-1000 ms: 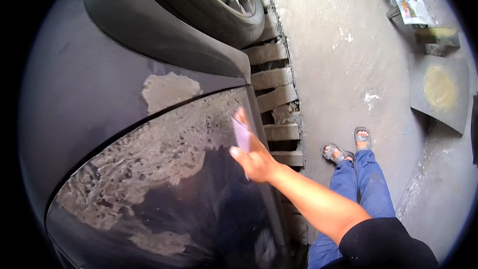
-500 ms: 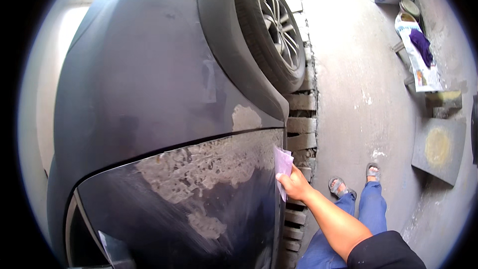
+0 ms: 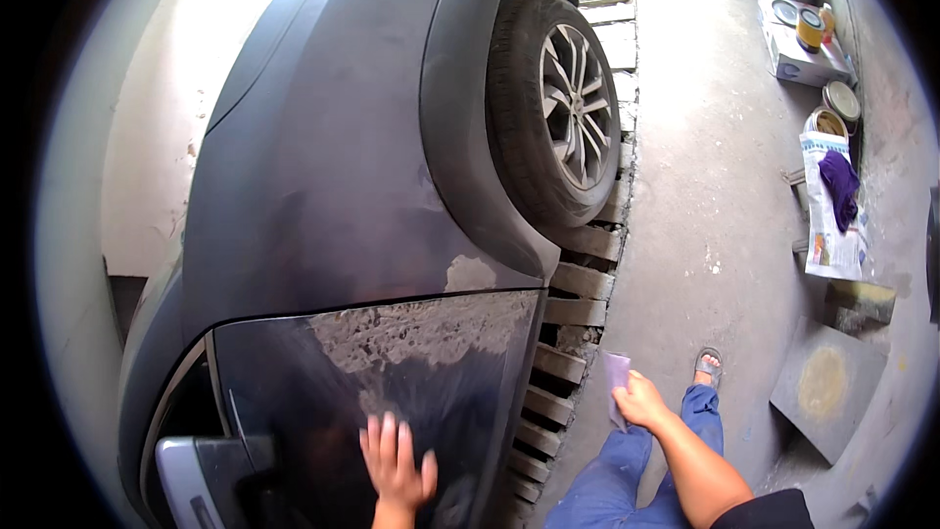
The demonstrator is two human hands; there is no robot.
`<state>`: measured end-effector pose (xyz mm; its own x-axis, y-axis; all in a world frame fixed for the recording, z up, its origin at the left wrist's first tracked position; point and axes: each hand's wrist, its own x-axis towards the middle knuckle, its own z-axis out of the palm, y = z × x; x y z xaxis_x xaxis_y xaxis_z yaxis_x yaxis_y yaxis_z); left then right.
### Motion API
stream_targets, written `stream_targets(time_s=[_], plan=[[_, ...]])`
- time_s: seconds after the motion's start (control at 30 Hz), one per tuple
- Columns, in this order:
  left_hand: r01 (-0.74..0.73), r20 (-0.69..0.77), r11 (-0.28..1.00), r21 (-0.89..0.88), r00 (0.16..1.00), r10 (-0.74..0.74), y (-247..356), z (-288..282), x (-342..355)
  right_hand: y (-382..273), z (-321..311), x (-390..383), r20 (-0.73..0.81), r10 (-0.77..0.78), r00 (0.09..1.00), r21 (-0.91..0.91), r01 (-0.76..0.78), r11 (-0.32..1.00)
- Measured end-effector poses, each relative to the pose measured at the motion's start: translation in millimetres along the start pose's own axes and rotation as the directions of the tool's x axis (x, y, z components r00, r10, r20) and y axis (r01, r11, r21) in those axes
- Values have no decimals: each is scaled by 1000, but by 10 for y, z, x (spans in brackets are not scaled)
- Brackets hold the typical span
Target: The person sands the front fender of a dark gray car using a purple sanding block, then wipes the area with a purple cloth. The person briefly uses a metal rod to tap the panel and walks to retrieve a tool before returning to sand and wipe the fender again.
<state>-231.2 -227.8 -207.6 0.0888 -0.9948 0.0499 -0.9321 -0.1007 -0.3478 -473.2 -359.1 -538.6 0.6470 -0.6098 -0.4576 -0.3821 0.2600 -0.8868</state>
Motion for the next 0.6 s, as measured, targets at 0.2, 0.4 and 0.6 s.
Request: stream_targets(time_s=[0.2, 0.4, 0.6], plan=[[123, -155, 889, 441, 986, -59, -190, 203, 2578, 237, -585, -418, -103, 35, 994, 29, -32, 999], [169, -77, 726, 666, 984, -159, -261, 265, 3665, 492, -515, -641, -134, 91, 987, 85, -80, 993], [-154, 191, 791, 592, 980, 48, -90, 641, 3298, 704, -229, -655, -169, 69, 983, 97, -53, 994]])
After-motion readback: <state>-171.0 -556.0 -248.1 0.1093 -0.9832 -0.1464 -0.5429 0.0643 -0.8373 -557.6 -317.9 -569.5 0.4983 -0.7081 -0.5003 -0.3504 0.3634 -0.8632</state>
